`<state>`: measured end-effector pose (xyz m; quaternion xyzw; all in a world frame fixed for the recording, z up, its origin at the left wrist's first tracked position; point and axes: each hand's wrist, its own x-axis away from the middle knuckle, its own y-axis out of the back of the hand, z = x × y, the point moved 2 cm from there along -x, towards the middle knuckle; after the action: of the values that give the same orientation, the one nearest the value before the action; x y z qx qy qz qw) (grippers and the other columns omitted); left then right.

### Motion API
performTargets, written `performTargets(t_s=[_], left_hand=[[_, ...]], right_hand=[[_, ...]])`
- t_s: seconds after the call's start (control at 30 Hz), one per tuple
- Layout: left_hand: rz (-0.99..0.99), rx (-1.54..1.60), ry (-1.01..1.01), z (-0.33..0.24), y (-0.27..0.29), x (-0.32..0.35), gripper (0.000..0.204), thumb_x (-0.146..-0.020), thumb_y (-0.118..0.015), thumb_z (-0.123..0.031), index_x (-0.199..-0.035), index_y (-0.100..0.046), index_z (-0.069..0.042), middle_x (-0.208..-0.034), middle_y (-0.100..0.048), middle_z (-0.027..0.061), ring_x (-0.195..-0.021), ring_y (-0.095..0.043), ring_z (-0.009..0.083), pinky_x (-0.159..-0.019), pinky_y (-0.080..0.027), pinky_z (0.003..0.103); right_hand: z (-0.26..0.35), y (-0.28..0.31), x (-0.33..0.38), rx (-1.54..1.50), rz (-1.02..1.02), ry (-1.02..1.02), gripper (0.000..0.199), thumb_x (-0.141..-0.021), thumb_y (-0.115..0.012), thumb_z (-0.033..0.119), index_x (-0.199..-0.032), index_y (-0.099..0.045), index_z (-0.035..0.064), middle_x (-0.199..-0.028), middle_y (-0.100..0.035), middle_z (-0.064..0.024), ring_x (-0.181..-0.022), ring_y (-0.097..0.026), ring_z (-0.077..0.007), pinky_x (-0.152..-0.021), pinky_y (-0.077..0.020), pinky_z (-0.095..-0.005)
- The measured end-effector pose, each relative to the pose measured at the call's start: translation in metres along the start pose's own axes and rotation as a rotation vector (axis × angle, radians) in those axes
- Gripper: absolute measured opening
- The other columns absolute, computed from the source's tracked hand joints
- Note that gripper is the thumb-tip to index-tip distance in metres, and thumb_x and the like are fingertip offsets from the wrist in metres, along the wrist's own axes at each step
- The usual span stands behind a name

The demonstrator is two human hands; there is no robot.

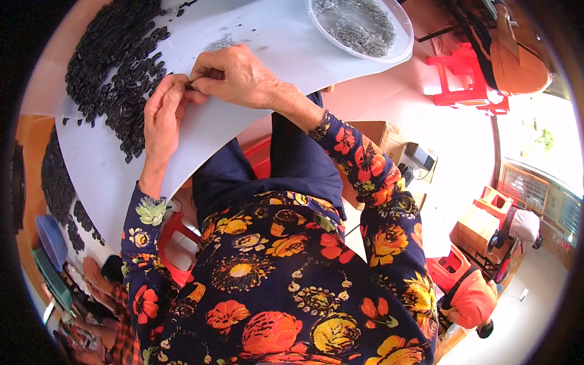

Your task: The person assembles plastic fasteners by inserting small metal pins into the plastic pieces by hand.

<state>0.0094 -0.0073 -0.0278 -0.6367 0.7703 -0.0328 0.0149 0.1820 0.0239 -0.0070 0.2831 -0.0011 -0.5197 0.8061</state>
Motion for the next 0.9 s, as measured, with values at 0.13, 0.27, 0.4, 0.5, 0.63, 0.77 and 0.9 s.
performTargets(t_s=[0.13, 0.27, 0.4, 0.5, 0.63, 0.77, 0.9], left_hand=[[0.023, 0.077, 0.056, -0.003, 0.001, 0.0, 0.018, -0.095, -0.052, -0.018, -0.099, -0.058, -0.001, -0.083, -0.063, 0.0012, -0.075, -0.056, 0.0072, -0.074, -0.045, 0.021], [0.051, 0.206, 0.053, 0.0, 0.005, -0.001, 0.016, -0.094, -0.055, -0.016, -0.1, -0.058, -0.002, -0.087, -0.061, 0.0013, -0.077, -0.057, 0.009, -0.076, -0.046, 0.023], [0.058, 0.246, -0.003, 0.002, 0.003, -0.002, 0.017, -0.092, -0.059, -0.014, -0.103, -0.058, -0.001, -0.091, -0.059, 0.0018, -0.081, -0.058, 0.0102, -0.079, -0.046, 0.023], [0.074, 0.239, -0.088, 0.004, 0.005, 0.0, 0.02, -0.092, -0.059, -0.012, -0.107, -0.057, 0.0, -0.093, -0.06, 0.0019, -0.084, -0.057, 0.0098, -0.08, -0.046, 0.023], [0.042, 0.108, -0.113, 0.003, 0.004, 0.002, 0.023, -0.091, -0.056, -0.008, -0.112, -0.056, 0.001, -0.097, -0.061, 0.0029, -0.085, -0.055, 0.0077, -0.081, -0.045, 0.023], [0.044, 0.075, -0.034, -0.004, -0.002, 0.003, 0.022, -0.091, -0.053, -0.007, -0.111, -0.057, 0.002, -0.095, -0.062, 0.0026, -0.084, -0.054, 0.0064, -0.08, -0.045, 0.022], [0.068, -0.092, -0.045, -0.007, -0.004, 0.004, 0.018, -0.092, -0.053, -0.01, -0.105, -0.059, 0.0, -0.088, -0.061, -0.0004, -0.08, -0.051, 0.0044, -0.076, -0.042, 0.02]], right_hand=[[0.007, -0.001, 0.004, -0.11, -0.019, -0.04, 0.01, -0.081, -0.063, 0.004, -0.089, -0.066, 0.0015, -0.075, -0.063, -0.0035, -0.067, -0.055, -0.0094, -0.065, -0.0466, -0.025], [0.002, -0.005, 0.004, -0.236, -0.031, -0.021, 0.013, -0.081, -0.065, 0.004, -0.094, -0.067, 0.0023, -0.075, -0.065, -0.0044, -0.07, -0.059, -0.0097, -0.065, -0.0486, -0.0249], [0.005, -0.003, 0.006, -0.153, -0.077, -0.059, 0.019, -0.082, -0.068, 0.007, -0.1, -0.069, 0.0041, -0.074, -0.063, 0.0001, -0.069, -0.055, -0.0055, -0.065, -0.0462, -0.0226], [0.007, -0.003, 0.006, -0.146, -0.094, -0.073, 0.017, -0.081, -0.067, 0.007, -0.097, -0.068, 0.004, -0.073, -0.063, -0.0005, -0.067, -0.055, -0.007, -0.064, -0.0474, -0.0237], [0.006, -0.003, 0.006, -0.062, -0.096, 0.004, 0.014, -0.08, -0.066, 0.006, -0.094, -0.068, 0.0037, -0.073, -0.064, -0.0023, -0.066, -0.057, -0.0093, -0.065, -0.0489, -0.0251], [0.007, -0.003, 0.007, -0.046, -0.129, 0.036, 0.012, -0.08, -0.066, 0.005, -0.092, -0.067, 0.0029, -0.074, -0.066, -0.0047, -0.068, -0.06, -0.0118, -0.067, -0.0505, -0.0265], [0.005, -0.005, 0.006, -0.175, -0.123, 0.066, 0.012, -0.081, -0.063, 0.0, -0.092, -0.066, 0.0021, -0.076, -0.067, -0.0063, -0.07, -0.063, -0.0136, -0.07, -0.0517, -0.0271]])
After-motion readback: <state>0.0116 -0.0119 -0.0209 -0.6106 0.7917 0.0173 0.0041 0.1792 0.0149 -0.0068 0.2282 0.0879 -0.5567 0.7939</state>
